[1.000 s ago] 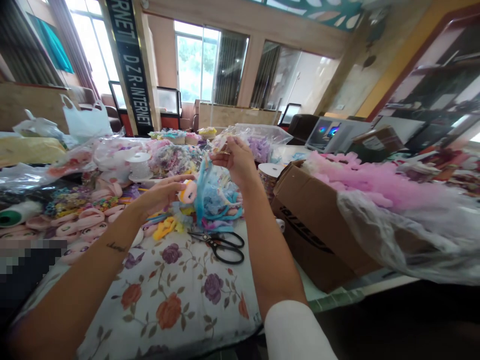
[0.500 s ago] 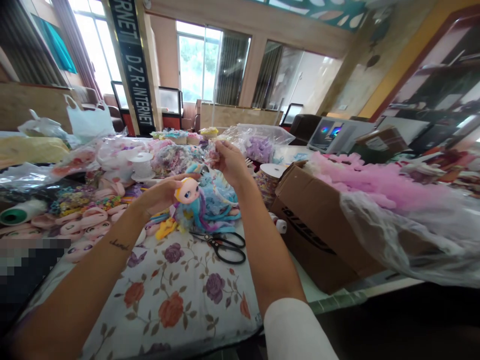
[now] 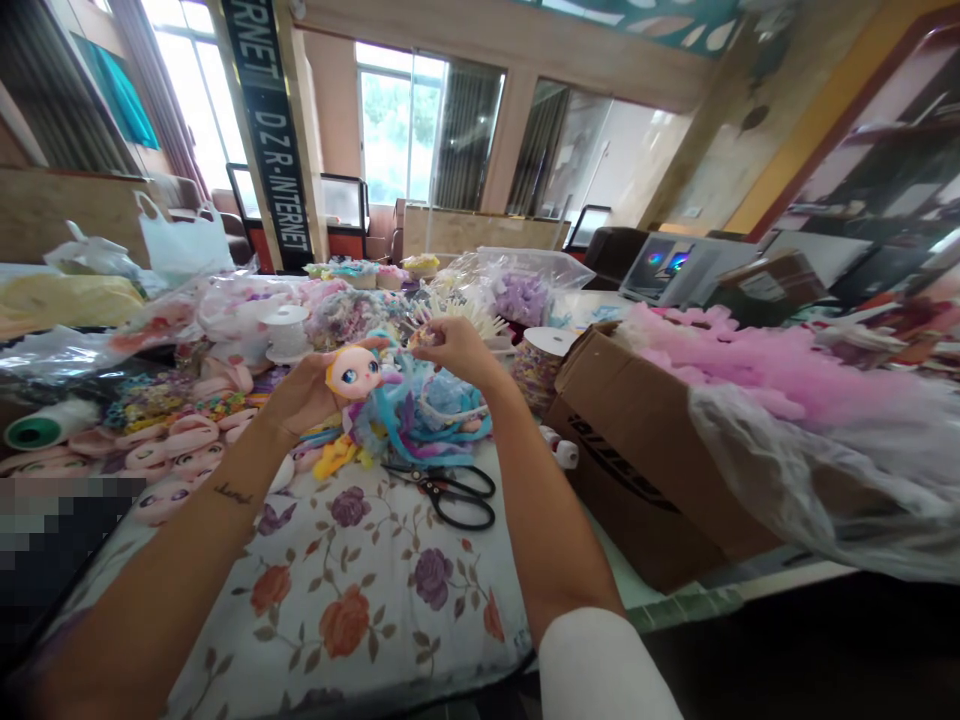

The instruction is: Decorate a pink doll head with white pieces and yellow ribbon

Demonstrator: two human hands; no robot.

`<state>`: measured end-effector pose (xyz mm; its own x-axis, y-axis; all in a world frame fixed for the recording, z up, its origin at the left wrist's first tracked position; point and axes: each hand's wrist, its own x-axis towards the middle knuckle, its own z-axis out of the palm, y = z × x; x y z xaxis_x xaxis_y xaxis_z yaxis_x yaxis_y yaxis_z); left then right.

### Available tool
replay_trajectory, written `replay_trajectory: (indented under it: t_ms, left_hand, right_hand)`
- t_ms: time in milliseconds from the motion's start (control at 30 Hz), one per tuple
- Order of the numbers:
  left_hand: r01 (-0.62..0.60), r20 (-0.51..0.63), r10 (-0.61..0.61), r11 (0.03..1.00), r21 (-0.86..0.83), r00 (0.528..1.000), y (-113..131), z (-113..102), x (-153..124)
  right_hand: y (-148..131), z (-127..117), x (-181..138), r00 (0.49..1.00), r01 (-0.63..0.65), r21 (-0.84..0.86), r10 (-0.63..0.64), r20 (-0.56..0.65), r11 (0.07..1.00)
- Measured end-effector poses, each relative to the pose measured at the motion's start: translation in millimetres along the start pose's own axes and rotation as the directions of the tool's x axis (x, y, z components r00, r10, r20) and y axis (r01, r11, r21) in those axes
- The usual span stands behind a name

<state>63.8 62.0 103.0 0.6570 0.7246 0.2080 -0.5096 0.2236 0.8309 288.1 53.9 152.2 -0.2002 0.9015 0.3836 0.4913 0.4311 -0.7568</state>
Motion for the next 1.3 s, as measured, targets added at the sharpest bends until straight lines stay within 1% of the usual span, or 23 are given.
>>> replay_trajectory:
  t_ms: [67,133,167,233,267,300,333,367,467,567,633,667,700,733,767,833,900,967,1033,1100,1167,1233,1300]
  left_hand:
    - [-0.024,-0.046,0.022,0.999,-0.032,0.999,1,-6,3]
    - [-0.058,-0.166,0.047,0.996,-0.064,0.985,0,-15,7]
    - [-0.068,-0.245,0.049,0.995,-0.071,0.968,-1,-21,9]
    - [-0.053,-0.386,0.026,0.997,-0.059,0.922,-3,-31,11]
    - [-0.027,-0.421,0.005,0.999,-0.046,0.907,-3,-35,11]
    - [0.002,-0.441,-0.014,1.000,-0.029,0.898,-4,-38,11]
    - [0.032,-0.446,-0.033,0.999,-0.010,0.894,-4,-40,11]
    - [0.060,-0.445,-0.050,0.998,0.007,0.894,-4,-42,10]
    - [0.114,-0.451,-0.073,0.991,0.063,0.889,-1,-44,9]
    - [0.130,-0.463,-0.063,0.985,0.114,0.884,6,-42,7]
    - [0.118,-0.433,-0.033,0.978,0.171,0.901,11,-34,5]
    - [0.103,-0.390,-0.011,0.971,0.215,0.921,14,-27,3]
    - [0.075,-0.302,0.021,0.951,0.300,0.953,16,-17,2]
    - [0.046,-0.184,0.029,0.919,0.390,0.983,16,-5,1]
    - [-0.007,-0.076,0.049,0.875,0.483,0.996,15,7,1]
    - [-0.101,0.060,0.081,0.784,0.612,0.995,7,31,6]
    - [-0.079,0.098,0.025,0.792,0.605,0.995,-6,46,15]
    - [0.004,0.079,-0.062,0.812,0.584,0.995,-21,46,26]
    - [0.078,0.005,-0.100,0.802,0.592,0.995,-34,33,33]
    - [0.160,-0.127,-0.105,0.795,0.585,0.986,-43,12,34]
    - [0.181,-0.163,-0.105,0.796,0.578,0.981,-48,-7,31]
    - [0.184,-0.170,-0.105,0.804,0.565,0.980,-48,-18,28]
    - [0.162,-0.139,-0.104,0.835,0.526,0.985,-42,-20,25]
  right_hand:
    - [3,-5,-1,0.999,0.008,-0.090,-0.012,-0.050,0.996]
    - [5,-13,1,0.977,0.023,-0.052,-0.034,-0.209,0.998]
    - [6,-17,3,0.944,0.038,0.015,-0.031,-0.328,0.999]
    - [5,-27,7,0.839,0.091,0.210,0.039,-0.543,0.973]
    - [4,-33,8,0.794,0.126,0.315,0.095,-0.601,0.941]
    - [2,-38,10,0.771,0.157,0.409,0.147,-0.619,0.899]
    - [0,-42,11,0.772,0.178,0.487,0.185,-0.608,0.855]
    - [-2,-46,11,0.789,0.188,0.548,0.206,-0.578,0.815]
    - [-10,-50,10,0.847,0.201,0.636,0.194,-0.495,0.745]
    - [-15,-46,9,0.882,0.203,0.640,0.145,-0.447,0.741]
    - [-17,-40,8,0.919,0.158,0.629,0.119,-0.375,0.762]
    - [-17,-36,8,0.937,0.130,0.620,0.108,-0.331,0.774]
    - [-18,-31,7,0.954,0.106,0.610,0.093,-0.285,0.785]
    - [-20,-25,7,0.969,0.089,0.605,0.071,-0.235,0.791]
    - [-21,-19,7,0.982,0.079,0.607,0.044,-0.185,0.791]
    - [-26,-7,7,0.996,0.071,0.629,-0.020,-0.088,0.774]
    - [-33,2,8,0.997,0.078,0.657,-0.074,-0.033,0.750]
    - [-38,1,11,0.991,0.137,0.681,-0.103,-0.091,0.719]
    - [-42,-11,15,0.962,0.254,0.699,-0.098,-0.255,0.669]
    - [-42,-30,18,0.892,0.387,0.696,-0.056,-0.448,0.604]
    - [-38,-51,19,0.815,0.485,0.677,-0.005,-0.580,0.554]
    - [-33,-64,17,0.776,0.513,0.663,0.036,-0.630,0.545]
    - [-28,-66,13,0.795,0.460,0.676,0.073,-0.603,0.576]
